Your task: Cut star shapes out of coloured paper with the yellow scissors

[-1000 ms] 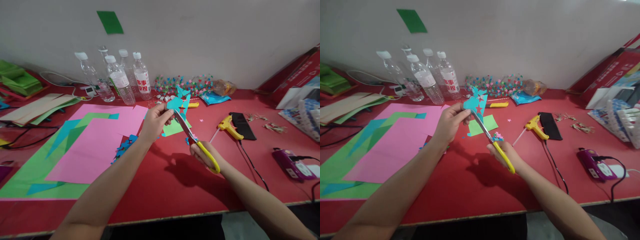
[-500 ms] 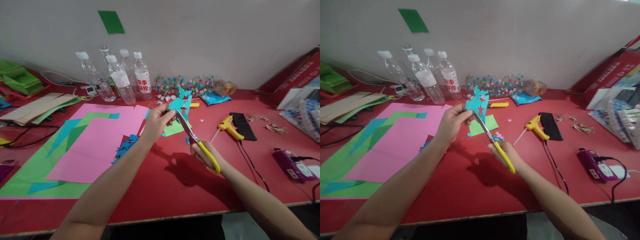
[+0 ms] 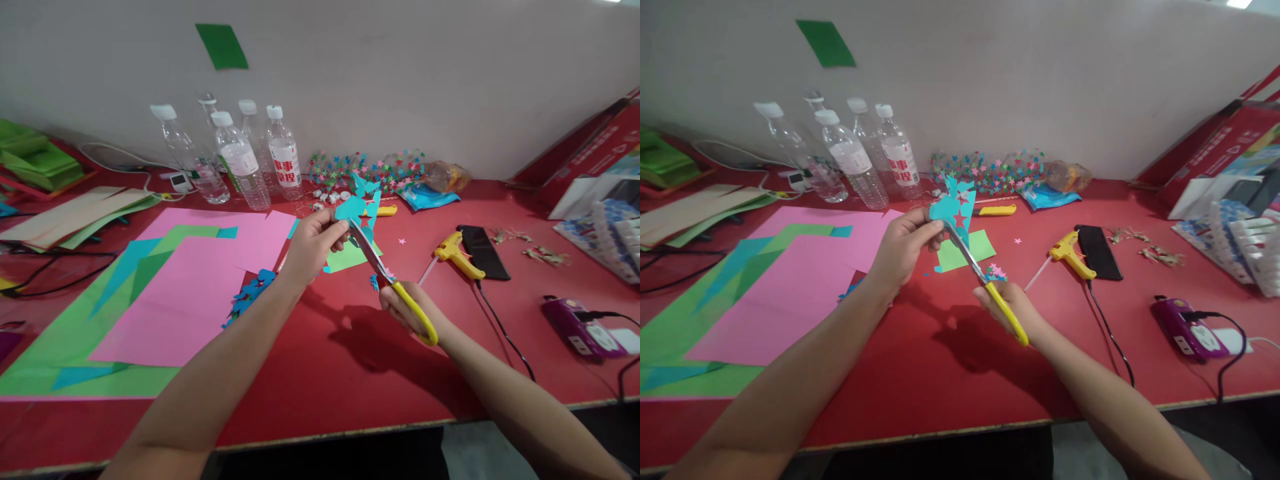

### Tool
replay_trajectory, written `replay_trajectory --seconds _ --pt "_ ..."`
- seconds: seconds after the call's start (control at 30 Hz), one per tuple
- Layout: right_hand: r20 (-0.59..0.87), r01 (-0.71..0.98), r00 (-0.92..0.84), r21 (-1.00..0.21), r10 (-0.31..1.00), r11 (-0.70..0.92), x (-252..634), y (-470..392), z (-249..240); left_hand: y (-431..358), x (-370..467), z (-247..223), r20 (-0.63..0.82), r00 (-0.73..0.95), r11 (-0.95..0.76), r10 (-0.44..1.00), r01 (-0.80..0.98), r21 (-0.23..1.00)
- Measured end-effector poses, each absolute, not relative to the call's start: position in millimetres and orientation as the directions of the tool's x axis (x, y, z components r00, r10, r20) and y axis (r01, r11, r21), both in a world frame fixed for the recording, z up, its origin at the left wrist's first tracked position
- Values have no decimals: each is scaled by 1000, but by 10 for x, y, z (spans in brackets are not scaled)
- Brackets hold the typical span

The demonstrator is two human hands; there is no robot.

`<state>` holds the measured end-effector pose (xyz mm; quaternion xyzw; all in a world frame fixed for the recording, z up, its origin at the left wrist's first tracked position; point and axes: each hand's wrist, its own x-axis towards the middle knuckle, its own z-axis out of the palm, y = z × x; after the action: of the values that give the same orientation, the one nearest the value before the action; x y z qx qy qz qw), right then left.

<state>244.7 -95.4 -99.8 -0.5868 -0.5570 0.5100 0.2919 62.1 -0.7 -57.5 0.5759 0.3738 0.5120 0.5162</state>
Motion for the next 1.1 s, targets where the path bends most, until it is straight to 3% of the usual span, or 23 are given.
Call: replay_trajectory --seconds 0.8,1.1 --pt "-342 313 -173 -908 924 -277 2469 -914 -991 81 544 -584 193 203 -169 960 -133 977" --pt "-250 265 -233 -946 940 -186 2453 -940 -978 10 620 -615 237 184 -204 954 -181 962"
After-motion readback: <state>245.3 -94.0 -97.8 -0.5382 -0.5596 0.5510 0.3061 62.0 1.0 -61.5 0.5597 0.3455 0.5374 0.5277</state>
